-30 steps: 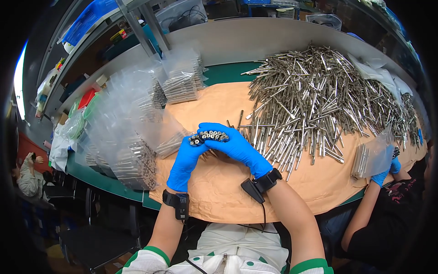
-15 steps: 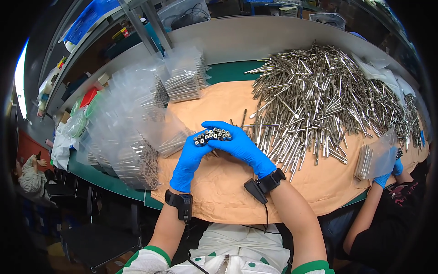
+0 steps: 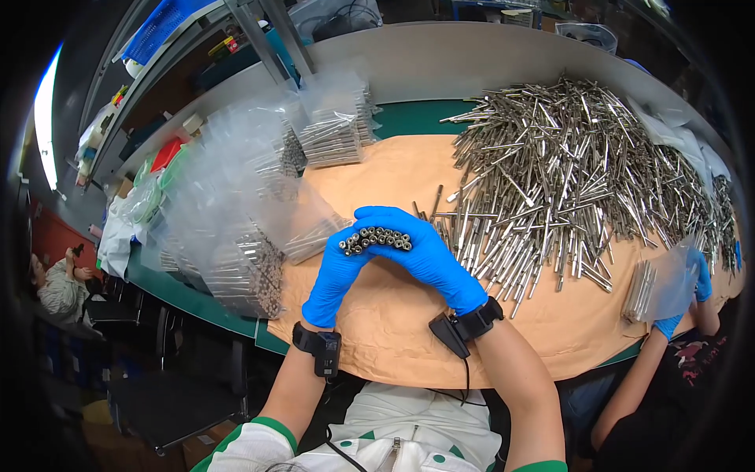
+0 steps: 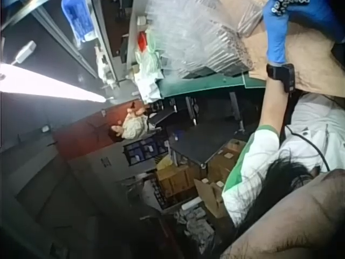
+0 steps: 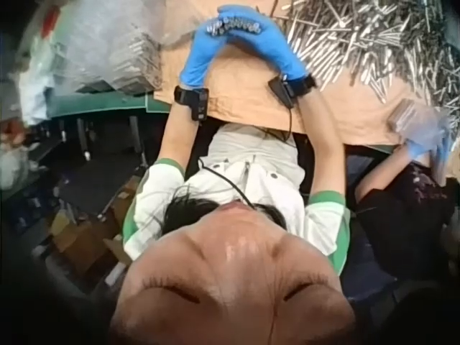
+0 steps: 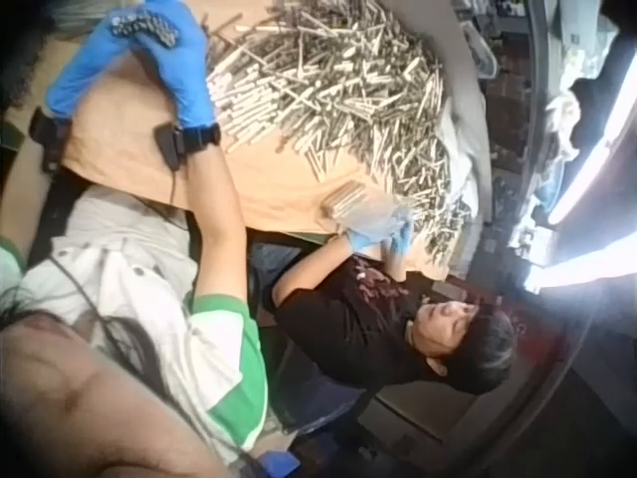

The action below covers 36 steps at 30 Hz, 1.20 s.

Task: The person gathers metal rods from a pile, aligns them into a bundle, and slides the bundle into a plastic bag. They then pick up a single metal rod, place it into the same bag, and set the filled bag aside.

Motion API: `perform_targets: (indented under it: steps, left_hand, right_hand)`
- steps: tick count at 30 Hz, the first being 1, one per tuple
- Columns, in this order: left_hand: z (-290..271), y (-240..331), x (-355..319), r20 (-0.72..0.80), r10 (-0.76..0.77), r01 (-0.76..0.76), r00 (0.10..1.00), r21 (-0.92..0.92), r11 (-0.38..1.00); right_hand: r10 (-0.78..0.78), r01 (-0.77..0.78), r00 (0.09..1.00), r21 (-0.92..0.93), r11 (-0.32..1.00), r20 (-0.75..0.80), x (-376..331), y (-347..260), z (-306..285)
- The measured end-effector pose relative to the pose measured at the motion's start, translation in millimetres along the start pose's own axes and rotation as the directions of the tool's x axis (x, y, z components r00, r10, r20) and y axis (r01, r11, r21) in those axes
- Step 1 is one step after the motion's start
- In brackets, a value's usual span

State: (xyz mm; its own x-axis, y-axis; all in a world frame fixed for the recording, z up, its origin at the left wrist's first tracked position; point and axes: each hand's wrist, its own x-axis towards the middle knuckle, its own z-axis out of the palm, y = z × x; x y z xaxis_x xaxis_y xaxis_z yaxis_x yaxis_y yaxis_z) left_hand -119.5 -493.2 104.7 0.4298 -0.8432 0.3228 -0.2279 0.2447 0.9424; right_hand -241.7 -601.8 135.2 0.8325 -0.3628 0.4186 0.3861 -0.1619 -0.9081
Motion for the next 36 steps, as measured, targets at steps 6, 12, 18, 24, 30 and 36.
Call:
perform_targets:
  steps: [6,12,18,24,30,36]
  left_hand:
    - [-2.7,1.0,0.6,0.020,0.023,-0.024,1.000,0.060,0.998]
    - [-0.7,1.1,0.9,-0.005,-0.015,0.016,1.000,0.060,0.998]
    - [-2.3,0.9,3.3,0.013,-0.141,0.142,0.990,-0.088,0.986]
    - [-5.8,5.9,0.8,0.019,-0.182,0.183,0.983,-0.123,0.975]
    - [-9.6,-11.1,1.3,0.050,-0.172,0.177,0.984,-0.143,0.974]
    - [-8.7,-19.9,3.6,0.049,-0.171,0.177,0.984,-0.185,0.967]
  right_hand:
    - [0.008,-0.009,1.000,0.044,0.999,0.017,1.3,0.9,0.4]
    - [0.017,-0.018,1.000,0.041,0.999,0.002,0.9,3.8,-0.3]
    - [0.210,-0.201,0.974,0.106,0.974,-0.080,1.7,-6.2,4.9]
    - [0.216,-0.206,0.970,0.098,0.974,-0.109,0.7,-10.4,12.1]
    - [0.051,-0.069,0.989,-0.125,0.990,-0.140,-1.6,-2.6,14.8]
    - [0.106,-0.124,0.982,-0.108,0.986,-0.158,-1.8,-6.5,15.2]
